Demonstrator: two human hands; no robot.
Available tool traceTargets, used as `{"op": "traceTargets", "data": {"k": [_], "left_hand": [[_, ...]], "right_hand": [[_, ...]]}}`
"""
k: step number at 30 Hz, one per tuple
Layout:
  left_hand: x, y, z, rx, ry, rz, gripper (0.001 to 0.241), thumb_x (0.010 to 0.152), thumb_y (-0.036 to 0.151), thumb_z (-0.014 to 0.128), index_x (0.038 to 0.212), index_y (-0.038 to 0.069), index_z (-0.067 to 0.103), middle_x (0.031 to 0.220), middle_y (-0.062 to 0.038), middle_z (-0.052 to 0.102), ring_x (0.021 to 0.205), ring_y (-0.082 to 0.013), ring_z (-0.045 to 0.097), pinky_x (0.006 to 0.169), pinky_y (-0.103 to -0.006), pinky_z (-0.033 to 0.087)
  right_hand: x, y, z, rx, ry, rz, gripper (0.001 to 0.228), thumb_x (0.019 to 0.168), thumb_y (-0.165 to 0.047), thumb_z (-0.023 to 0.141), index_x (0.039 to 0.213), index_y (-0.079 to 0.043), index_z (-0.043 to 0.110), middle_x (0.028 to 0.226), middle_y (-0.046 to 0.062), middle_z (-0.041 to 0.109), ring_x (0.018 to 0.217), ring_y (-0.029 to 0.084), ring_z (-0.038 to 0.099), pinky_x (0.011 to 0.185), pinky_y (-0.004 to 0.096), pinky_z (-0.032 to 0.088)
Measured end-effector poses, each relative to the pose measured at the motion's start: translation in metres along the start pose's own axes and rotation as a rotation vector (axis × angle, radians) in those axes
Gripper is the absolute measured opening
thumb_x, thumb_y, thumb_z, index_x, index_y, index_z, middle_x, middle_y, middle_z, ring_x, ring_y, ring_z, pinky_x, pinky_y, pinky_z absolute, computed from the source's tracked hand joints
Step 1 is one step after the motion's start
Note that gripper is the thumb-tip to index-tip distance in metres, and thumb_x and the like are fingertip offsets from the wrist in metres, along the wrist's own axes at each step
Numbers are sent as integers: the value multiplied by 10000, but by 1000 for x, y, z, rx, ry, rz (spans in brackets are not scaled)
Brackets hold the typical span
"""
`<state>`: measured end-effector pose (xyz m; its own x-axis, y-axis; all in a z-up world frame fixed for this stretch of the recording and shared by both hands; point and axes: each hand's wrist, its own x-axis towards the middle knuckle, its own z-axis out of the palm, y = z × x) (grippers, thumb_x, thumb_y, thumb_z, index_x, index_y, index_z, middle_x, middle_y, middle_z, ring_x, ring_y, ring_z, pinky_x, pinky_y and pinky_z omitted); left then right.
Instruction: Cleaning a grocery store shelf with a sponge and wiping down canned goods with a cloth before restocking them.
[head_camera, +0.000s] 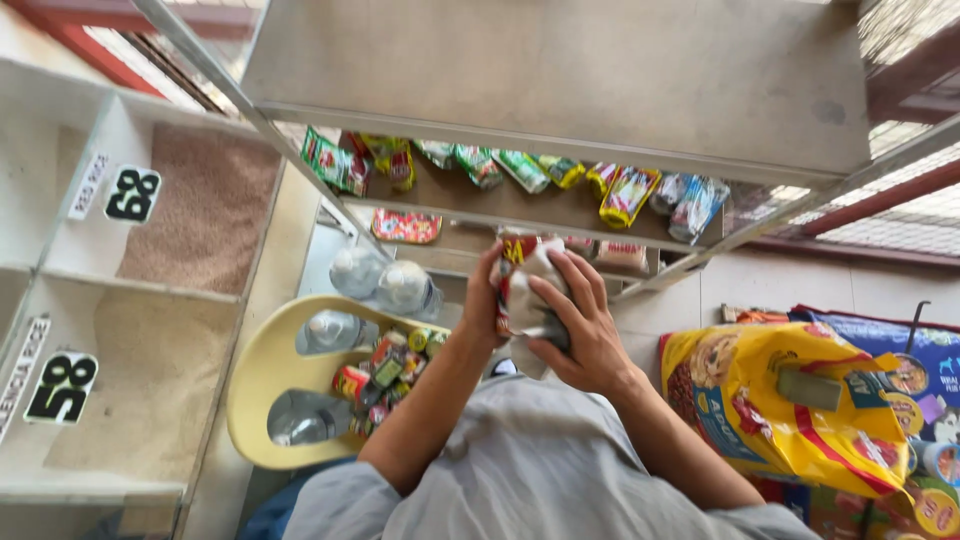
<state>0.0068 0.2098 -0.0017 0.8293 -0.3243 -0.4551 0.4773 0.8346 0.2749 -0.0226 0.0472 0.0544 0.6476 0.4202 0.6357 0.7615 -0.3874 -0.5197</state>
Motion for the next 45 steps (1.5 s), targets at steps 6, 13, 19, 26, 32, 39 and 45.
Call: {"op": "traceTargets", "data": {"k": [6,13,19,26,32,39,45], "left_hand": [[18,-34,-28,93,-10,-156,577,895,554,751,1125,30,676,931,-166,745,727,-279,752,707,-401,638],[15,-27,-17,151,6,-147,520,903,565,699,1028,61,732,863,-134,758,696,-292,764,677,-409,646],[10,-6,-9,132,86,-45,488,896,548,686,1079,103,769,944,-114,782,754,-248,752,709,-366,624],[-2,-9,19,153,-47,-65,508,960,563,634,1131,101,756,1002,-116,777,807,-241,749,723,-341,610],[22,-28,-16,50,-63,-57,425,959,491,700,1102,93,745,987,-140,785,803,-255,773,737,-373,649],[8,-24,-10,127,-202,-15,400,983,511,667,1170,160,625,1025,-158,761,867,-288,769,821,-449,638],[18,-19,-28,82,-115,-1,402,970,496,637,1154,149,724,1062,-132,778,892,-242,758,897,-410,598]], "right_hand": [[-8,76,0,148,150,199,530,989,-138,544,1517,-106,524,1548,231,443,1398,447,425,1157,567,307],[24,13,-3,-226,165,99,611,851,-387,759,1377,-96,644,1508,242,489,1339,459,497,1138,560,359],[-5,-20,6,-103,54,99,650,857,-455,746,1400,-119,623,1550,250,442,1402,484,421,1166,557,319],[15,26,-17,100,-6,93,686,807,-515,793,1366,-138,670,1538,206,474,1410,426,431,1188,509,284],[27,56,-5,102,124,300,432,881,-266,767,1305,-196,723,1414,210,579,1292,449,563,1114,552,394],[33,21,-2,-108,214,341,537,858,-275,787,1359,-128,662,1474,222,530,1338,449,520,1143,546,362],[7,-18,0,-169,86,136,699,798,-419,809,1404,-122,627,1575,268,411,1444,511,378,1200,576,282]]}}
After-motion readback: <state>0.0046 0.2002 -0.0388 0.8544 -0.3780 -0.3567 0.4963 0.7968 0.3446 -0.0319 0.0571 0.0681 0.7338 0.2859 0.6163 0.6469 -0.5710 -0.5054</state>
